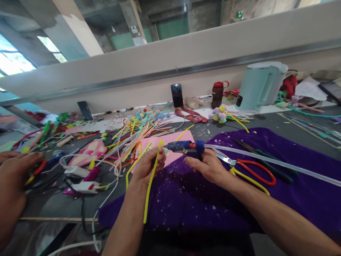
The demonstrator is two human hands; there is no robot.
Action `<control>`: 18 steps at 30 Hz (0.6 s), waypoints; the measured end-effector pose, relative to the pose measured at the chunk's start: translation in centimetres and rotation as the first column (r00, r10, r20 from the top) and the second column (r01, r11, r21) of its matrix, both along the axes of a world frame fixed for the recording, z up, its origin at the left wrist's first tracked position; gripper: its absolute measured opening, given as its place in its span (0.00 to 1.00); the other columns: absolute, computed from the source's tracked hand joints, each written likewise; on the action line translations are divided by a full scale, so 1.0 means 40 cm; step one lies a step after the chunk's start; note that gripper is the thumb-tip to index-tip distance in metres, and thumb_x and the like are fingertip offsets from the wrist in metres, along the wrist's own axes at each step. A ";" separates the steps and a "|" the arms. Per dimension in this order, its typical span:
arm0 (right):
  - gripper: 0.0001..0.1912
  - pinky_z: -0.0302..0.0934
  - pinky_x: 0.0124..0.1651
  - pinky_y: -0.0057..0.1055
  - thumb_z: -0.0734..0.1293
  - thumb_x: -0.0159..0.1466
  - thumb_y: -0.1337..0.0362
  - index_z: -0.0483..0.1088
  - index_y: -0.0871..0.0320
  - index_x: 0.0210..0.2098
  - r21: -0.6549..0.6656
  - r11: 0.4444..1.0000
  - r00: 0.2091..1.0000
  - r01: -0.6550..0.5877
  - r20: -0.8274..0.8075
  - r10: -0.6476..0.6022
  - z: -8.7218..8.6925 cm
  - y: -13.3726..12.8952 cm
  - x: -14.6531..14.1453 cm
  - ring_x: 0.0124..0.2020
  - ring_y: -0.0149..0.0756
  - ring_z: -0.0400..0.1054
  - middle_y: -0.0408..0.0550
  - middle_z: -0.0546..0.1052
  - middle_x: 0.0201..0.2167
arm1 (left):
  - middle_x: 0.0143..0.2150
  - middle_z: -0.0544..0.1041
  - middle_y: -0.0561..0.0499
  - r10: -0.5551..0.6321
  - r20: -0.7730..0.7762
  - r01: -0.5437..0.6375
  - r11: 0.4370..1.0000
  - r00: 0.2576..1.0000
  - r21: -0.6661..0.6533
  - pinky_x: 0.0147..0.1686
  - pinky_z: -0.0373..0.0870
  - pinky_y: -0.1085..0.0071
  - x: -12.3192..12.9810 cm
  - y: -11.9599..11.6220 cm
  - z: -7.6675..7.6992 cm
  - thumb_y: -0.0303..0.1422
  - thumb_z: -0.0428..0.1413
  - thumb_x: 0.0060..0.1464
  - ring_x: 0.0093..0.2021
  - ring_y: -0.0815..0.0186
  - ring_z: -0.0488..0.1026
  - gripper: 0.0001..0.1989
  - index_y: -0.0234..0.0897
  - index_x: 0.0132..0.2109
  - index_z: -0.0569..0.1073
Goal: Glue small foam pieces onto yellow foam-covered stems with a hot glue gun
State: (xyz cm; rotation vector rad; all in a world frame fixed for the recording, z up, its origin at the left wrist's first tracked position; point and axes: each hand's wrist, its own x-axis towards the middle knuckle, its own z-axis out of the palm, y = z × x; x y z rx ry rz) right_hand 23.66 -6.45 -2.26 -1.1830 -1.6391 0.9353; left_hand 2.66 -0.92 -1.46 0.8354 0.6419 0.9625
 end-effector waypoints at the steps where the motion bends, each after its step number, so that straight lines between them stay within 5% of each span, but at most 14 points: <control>1: 0.17 0.57 0.26 0.26 0.61 0.59 0.53 0.66 0.61 0.23 0.002 1.000 1.000 -0.003 0.001 0.003 0.002 0.000 0.000 0.21 0.29 0.62 0.43 0.68 0.18 | 0.19 0.63 0.57 0.013 0.011 -0.013 1.000 1.000 -0.007 0.12 0.50 0.83 -0.001 0.003 0.001 0.34 0.57 0.46 0.15 0.79 0.57 0.09 0.32 0.30 0.67; 7: 0.18 0.56 0.26 0.25 0.60 0.59 0.52 0.68 0.62 0.26 0.052 0.992 0.992 0.115 0.036 -0.117 0.010 0.006 -0.001 0.21 0.29 0.62 0.43 0.68 0.19 | 0.18 0.63 0.59 0.073 0.003 -0.073 0.996 0.997 -0.045 0.10 0.48 0.84 -0.001 0.019 0.004 0.34 0.58 0.44 0.13 0.79 0.55 0.10 0.34 0.31 0.66; 11: 0.20 0.55 0.27 0.26 0.56 0.61 0.51 0.68 0.61 0.30 0.144 0.964 0.941 0.221 0.230 -0.250 0.004 0.018 0.004 0.24 0.31 0.63 0.43 0.69 0.22 | 0.20 0.68 0.56 0.083 -0.080 -0.084 0.996 0.993 -0.006 0.10 0.50 0.84 0.005 0.020 -0.010 0.35 0.57 0.46 0.13 0.80 0.56 0.10 0.32 0.33 0.67; 18: 0.25 0.59 0.37 0.31 0.59 0.61 0.58 0.54 0.55 0.57 0.272 0.910 0.787 0.312 0.463 -0.408 0.004 0.035 -0.002 0.38 0.41 0.70 0.49 0.73 0.42 | 0.18 0.65 0.59 0.104 -0.176 -0.095 0.994 0.979 0.056 0.10 0.47 0.85 0.028 0.001 -0.016 0.39 0.57 0.46 0.11 0.83 0.52 0.13 0.33 0.34 0.69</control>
